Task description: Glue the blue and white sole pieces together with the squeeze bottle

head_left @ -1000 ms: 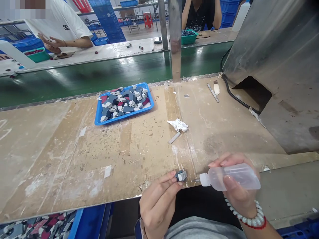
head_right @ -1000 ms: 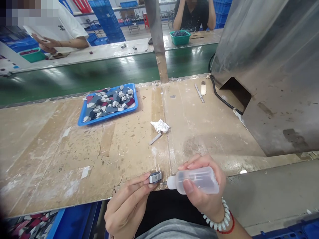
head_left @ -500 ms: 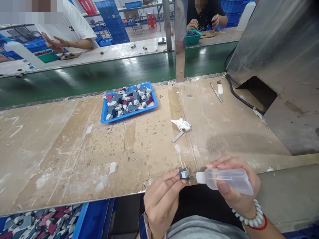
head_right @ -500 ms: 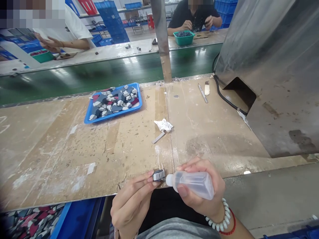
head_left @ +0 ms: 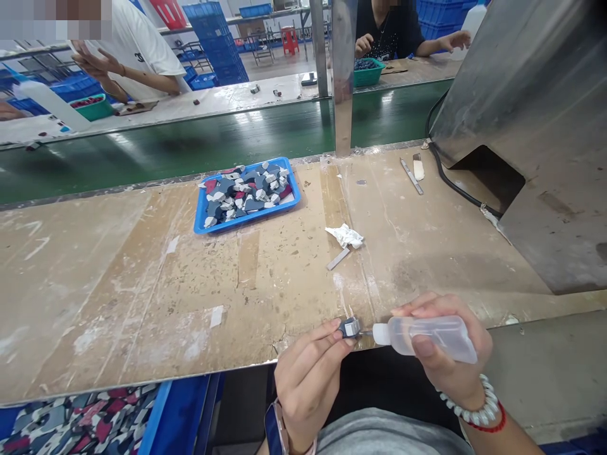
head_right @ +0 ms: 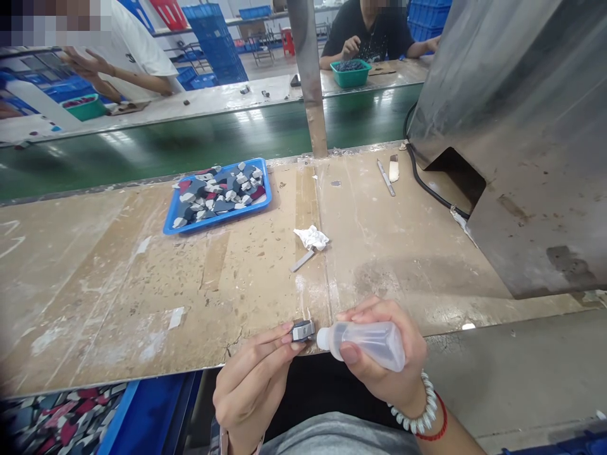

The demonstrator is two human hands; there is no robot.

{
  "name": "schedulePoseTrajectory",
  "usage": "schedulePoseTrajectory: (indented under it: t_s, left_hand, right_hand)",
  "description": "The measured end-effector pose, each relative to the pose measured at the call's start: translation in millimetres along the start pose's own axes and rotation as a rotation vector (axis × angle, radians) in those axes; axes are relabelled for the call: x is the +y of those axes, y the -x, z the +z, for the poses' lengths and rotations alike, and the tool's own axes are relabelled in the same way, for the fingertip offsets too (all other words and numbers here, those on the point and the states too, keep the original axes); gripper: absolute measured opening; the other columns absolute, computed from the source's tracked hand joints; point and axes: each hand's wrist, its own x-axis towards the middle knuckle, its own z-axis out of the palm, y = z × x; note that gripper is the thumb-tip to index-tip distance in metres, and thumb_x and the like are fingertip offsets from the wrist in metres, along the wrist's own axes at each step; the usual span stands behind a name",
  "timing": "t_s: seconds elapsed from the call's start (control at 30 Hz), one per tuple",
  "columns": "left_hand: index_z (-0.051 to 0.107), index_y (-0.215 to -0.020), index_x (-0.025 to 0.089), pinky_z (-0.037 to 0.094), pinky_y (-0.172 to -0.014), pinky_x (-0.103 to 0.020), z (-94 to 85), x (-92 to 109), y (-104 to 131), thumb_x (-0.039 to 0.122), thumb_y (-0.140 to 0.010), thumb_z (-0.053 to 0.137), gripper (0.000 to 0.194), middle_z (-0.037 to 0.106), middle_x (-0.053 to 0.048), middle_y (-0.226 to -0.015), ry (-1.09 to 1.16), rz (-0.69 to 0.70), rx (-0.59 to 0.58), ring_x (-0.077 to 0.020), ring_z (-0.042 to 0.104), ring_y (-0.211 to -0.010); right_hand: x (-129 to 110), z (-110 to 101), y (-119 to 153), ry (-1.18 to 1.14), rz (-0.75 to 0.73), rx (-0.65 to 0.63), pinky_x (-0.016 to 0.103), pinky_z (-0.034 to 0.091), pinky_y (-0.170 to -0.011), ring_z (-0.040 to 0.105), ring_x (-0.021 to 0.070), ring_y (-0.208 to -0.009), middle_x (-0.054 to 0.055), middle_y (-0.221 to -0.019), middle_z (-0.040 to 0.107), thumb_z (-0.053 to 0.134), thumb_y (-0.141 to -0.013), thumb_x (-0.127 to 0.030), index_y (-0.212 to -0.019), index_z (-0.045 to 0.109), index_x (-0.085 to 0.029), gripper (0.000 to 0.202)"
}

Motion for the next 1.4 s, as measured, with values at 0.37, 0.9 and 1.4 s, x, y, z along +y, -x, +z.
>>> schedulePoseTrajectory:
  t_s: [0.37,0.9,1.4]
  left_hand:
    - [0.073,-0.106,0.009,0.064,-0.090,-0.033,-0.1,0,0,-0.014,-0.080,0.074,0.036,0.075,-0.007,-0.099,-0.027,0.007,0.022,-0.0213,0.073,-0.104]
    - [0.072,-0.110,0.017,0.065,-0.088,-0.034,-25.6,-5,-46,0.013,-0.096,0.068,0.016,0.078,-0.007,-0.108,-0.070,0.044,-0.336,-0.0221,0.075,-0.101]
    - [0.071,-0.092,0.015,0.067,-0.084,-0.027,-21.5,-13,-57,0.008,-0.093,0.071,0.006,0.080,-0.005,-0.095,-0.109,0.149,-0.328,-0.0180,0.078,-0.087]
  right_hand:
    - [-1,-1,-2,-0.211,0.121,0.136,0.033,0.062,-0.068,0.071,0.0218,-0.080,0.005,-0.083,0.071,0.081,-0.084,-0.033,-0.095,0.069,-0.023,0.019]
    - [7,-3,-12,-0.329,0.376,0.045,0.022,0.063,-0.071,0.073,0.0170,-0.089,0.009,-0.119,0.074,0.089,-0.077,-0.022,-0.111,0.069,-0.024,0.039]
    - [2,6,-8,-0.248,0.343,0.181,0.025,0.053,-0.055,0.063,0.0171,-0.069,0.003,-0.084,0.065,0.082,-0.081,-0.034,-0.092,0.062,-0.022,0.026]
